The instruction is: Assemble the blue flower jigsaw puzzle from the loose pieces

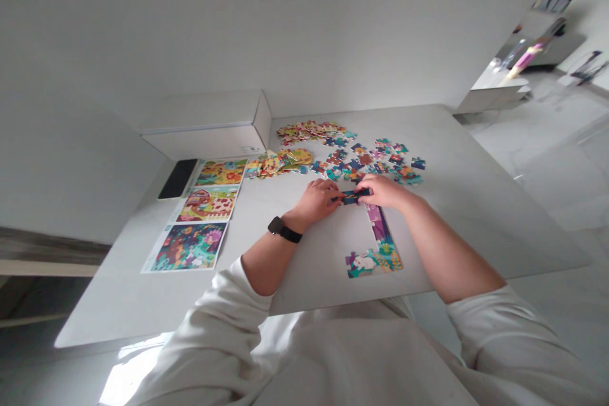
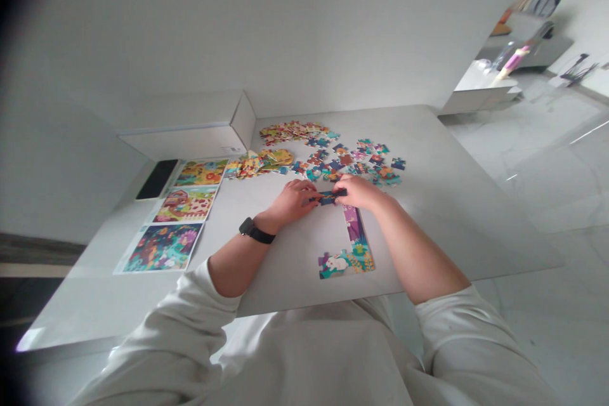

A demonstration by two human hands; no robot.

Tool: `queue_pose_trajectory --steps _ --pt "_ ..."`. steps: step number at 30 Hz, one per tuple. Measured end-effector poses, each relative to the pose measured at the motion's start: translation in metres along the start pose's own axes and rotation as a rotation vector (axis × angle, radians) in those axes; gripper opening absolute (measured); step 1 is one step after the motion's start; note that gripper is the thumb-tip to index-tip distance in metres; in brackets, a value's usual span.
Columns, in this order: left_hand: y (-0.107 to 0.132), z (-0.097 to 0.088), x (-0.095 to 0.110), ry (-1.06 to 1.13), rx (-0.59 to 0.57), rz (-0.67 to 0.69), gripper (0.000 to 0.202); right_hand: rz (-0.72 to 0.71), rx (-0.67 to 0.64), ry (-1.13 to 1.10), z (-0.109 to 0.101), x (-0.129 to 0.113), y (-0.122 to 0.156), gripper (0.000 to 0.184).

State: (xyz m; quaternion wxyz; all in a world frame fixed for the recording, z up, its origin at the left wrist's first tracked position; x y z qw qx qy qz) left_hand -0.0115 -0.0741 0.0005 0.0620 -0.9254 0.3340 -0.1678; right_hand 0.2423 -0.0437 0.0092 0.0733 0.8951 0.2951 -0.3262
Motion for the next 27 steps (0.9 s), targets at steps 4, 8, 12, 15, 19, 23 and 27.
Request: queue_pose_trajectory --steps 4,8,12,15,19,23,27 --pt "-0.001 -0.005 -0.003 0.057 0.115 -0.032 0.021 -0.01 -0.024 0.014 0.004 0.001 -0.002 0.019" --pt "0.0 -0.019 -0.024 0.225 0.465 -0.241 0.022 -0.001 0.047 0.022 0.003 -0.002 -0.001 0.015" --pt "0.005 -0.024 -0.049 0.382 0.605 -0.412 0.017 -0.014 0.1 0.014 0.002 -0.007 0.0 0.016" --pt "0.007 -0.021 -0.058 0.454 0.596 -0.49 0.017 -0.034 0.099 0.018 0.005 -0.009 0.0 0.016" --pt "0.006 -0.014 -0.057 0.489 0.581 -0.509 0.018 -0.037 0.065 0.01 0.011 -0.011 -0.002 0.019" --pt "0.005 -0.008 -0.053 0.477 0.557 -0.498 0.02 -0.035 -0.009 0.026 0.019 -0.016 -0.003 0.027" --pt "0.005 -0.006 -0.054 0.465 0.528 -0.481 0.021 -0.037 -0.039 0.038 0.025 -0.017 -0.004 0.031"
Point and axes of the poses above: each hand's wrist, its own y-axis away from the middle knuckle, its own z-axis out of the palm, x = y × z, the point moved 2 cm from there along -y, towards the middle knuckle, and after that the axes turned 7 degrees about -y, right-handed, at the moved point
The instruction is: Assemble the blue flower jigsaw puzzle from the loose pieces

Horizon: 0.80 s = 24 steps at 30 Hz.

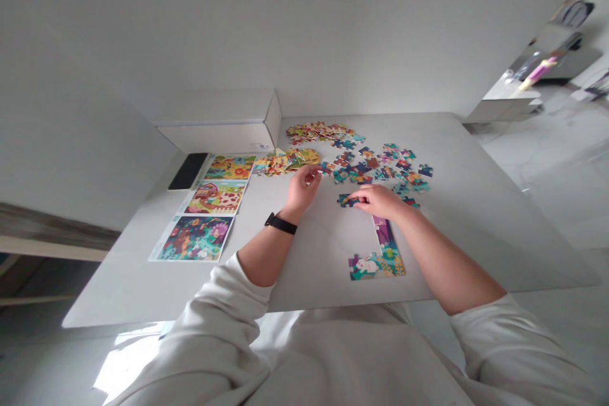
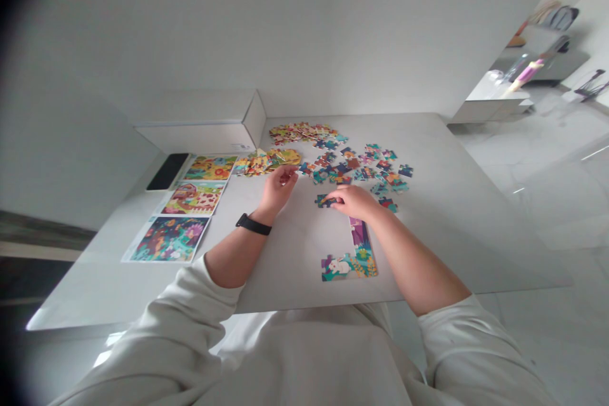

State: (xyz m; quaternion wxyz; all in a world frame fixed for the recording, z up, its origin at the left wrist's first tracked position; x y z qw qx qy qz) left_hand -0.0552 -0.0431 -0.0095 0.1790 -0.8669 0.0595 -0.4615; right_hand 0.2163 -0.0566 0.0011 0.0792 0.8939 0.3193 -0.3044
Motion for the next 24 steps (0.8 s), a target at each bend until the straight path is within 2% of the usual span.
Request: queue_pose_trajectory --steps 11,13,15,17,21,23,24 --pt "0.0 -0.001 0.003 -0.027 -0.04 0.017 0.021 0.032 -0.003 -0.041 -0.003 0.009 -0.002 0.033" --pt "0.003 -0.004 0.01 -0.065 -0.05 0.07 0.021 0.051 0.004 -0.042 -0.004 0.01 -0.002 0.032" --pt "0.01 -0.004 0.025 -0.121 -0.089 0.189 0.02 0.059 0.01 -0.054 -0.005 0.01 -0.002 0.031" --pt "0.025 0.0 0.047 -0.171 -0.204 0.375 0.02 0.048 0.02 -0.074 -0.006 0.01 -0.002 0.03" --pt "0.075 0.024 0.092 -0.169 -0.665 0.77 0.033 0.018 0.072 -0.108 -0.014 0.012 0.001 0.025" --pt "0.097 0.036 0.102 -0.219 -0.792 0.894 0.041 0.036 0.137 -0.091 -0.022 0.016 0.003 0.024" --pt "0.105 0.041 0.104 -0.252 -0.818 0.92 0.044 0.052 0.169 -0.076 -0.026 0.018 0.005 0.024"
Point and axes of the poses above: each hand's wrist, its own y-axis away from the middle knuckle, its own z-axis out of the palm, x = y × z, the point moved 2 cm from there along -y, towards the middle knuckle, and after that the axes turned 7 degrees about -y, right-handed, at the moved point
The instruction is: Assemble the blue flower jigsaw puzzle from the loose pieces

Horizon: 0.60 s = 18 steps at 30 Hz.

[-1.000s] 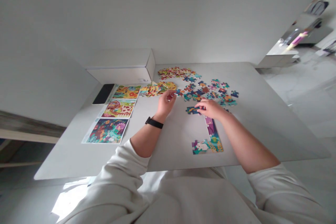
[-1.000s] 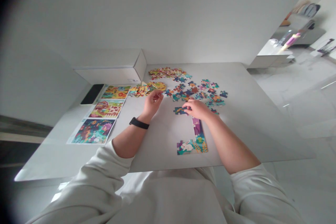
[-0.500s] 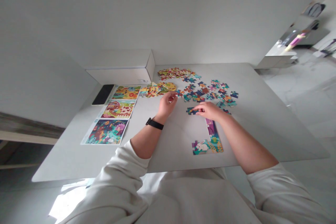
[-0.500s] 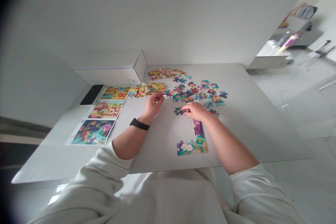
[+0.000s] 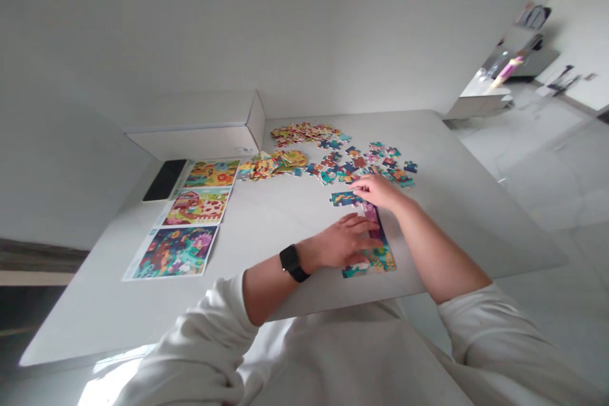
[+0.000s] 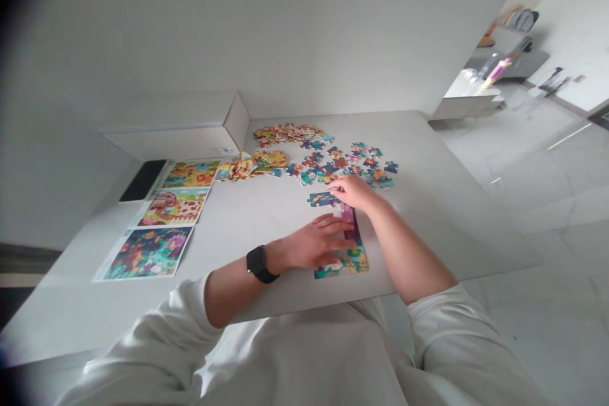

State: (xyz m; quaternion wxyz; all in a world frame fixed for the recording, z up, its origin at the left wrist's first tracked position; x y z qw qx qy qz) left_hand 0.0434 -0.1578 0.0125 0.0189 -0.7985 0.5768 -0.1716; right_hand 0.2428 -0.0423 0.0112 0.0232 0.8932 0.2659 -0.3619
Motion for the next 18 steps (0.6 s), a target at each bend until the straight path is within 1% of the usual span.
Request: queue_pose_trajectory --steps 1,3,6,8,14,18 --pt "-0.001 0.005 0.003 -0.027 -0.02 -0.003 0.046 0.016 0.026 0.015 -0.004 0.002 0.001 0.023" --pt "0.0 0.012 0.002 -0.068 -0.035 -0.038 0.053 0.053 0.033 0.036 -0.011 0.006 0.002 0.021" --pt "0.003 0.016 -0.005 -0.089 -0.034 -0.089 0.061 0.115 -0.039 0.056 -0.015 0.01 0.003 0.022" --pt "0.004 0.016 -0.008 -0.081 -0.026 -0.096 0.063 0.143 -0.083 0.069 -0.015 0.011 0.003 0.024" --pt "0.0 0.018 -0.013 -0.038 0.001 -0.083 0.062 0.146 -0.083 0.127 -0.014 0.008 0.002 0.027" --pt "-0.002 0.019 -0.016 -0.029 -0.001 -0.081 0.065 0.143 -0.086 0.139 -0.016 0.005 0.002 0.026"
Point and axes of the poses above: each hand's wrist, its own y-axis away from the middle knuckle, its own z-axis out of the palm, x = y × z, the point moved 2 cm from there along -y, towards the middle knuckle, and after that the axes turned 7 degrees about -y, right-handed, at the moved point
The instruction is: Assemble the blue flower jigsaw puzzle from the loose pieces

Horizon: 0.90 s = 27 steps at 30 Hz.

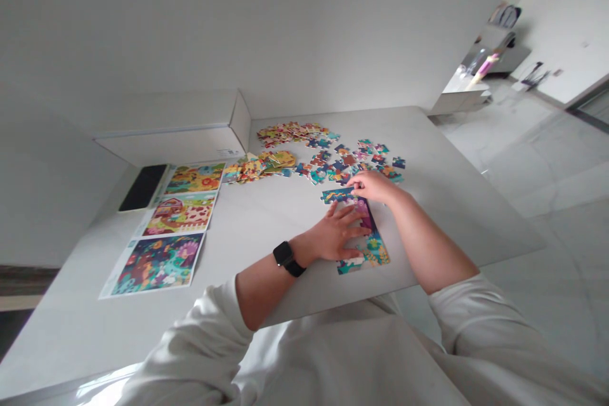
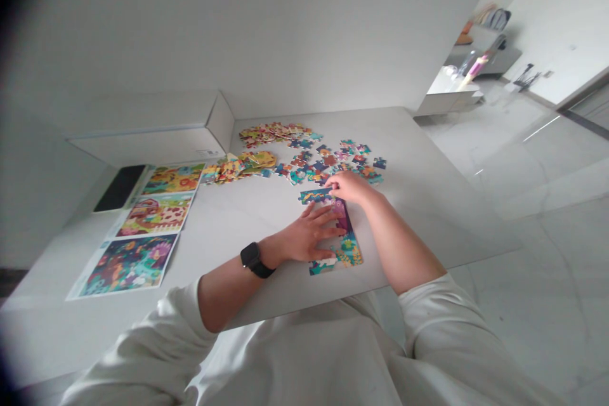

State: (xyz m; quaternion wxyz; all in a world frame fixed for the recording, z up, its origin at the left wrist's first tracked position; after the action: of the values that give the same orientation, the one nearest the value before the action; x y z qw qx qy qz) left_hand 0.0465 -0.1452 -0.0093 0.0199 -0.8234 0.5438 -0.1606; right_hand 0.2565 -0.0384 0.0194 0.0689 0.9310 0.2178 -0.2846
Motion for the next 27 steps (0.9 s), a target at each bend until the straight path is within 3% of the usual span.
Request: queue_pose_trajectory --steps 6,10,15,20,24,27 --pt "0.0 0.001 -0.001 0.026 0.015 0.006 0.067 0.029 0.019 -0.018 0.001 0.001 0.0 0.024" --pt "0.001 -0.007 -0.011 0.073 0.105 -0.051 0.06 0.041 0.166 -0.021 -0.002 0.004 0.001 0.025" --pt "0.016 -0.026 -0.057 0.034 0.243 -0.274 0.044 0.076 0.405 -0.008 -0.01 0.011 0.0 0.033" --pt "0.032 -0.034 -0.096 0.015 0.354 -0.489 0.037 0.095 0.474 0.014 -0.011 0.014 0.0 0.034" --pt "0.029 -0.027 -0.092 -0.014 0.31 -0.471 0.038 0.145 0.535 0.003 -0.014 0.019 0.0 0.034" --pt "0.025 -0.022 -0.083 -0.037 0.264 -0.414 0.04 0.208 0.675 -0.138 -0.026 0.034 0.0 0.04"
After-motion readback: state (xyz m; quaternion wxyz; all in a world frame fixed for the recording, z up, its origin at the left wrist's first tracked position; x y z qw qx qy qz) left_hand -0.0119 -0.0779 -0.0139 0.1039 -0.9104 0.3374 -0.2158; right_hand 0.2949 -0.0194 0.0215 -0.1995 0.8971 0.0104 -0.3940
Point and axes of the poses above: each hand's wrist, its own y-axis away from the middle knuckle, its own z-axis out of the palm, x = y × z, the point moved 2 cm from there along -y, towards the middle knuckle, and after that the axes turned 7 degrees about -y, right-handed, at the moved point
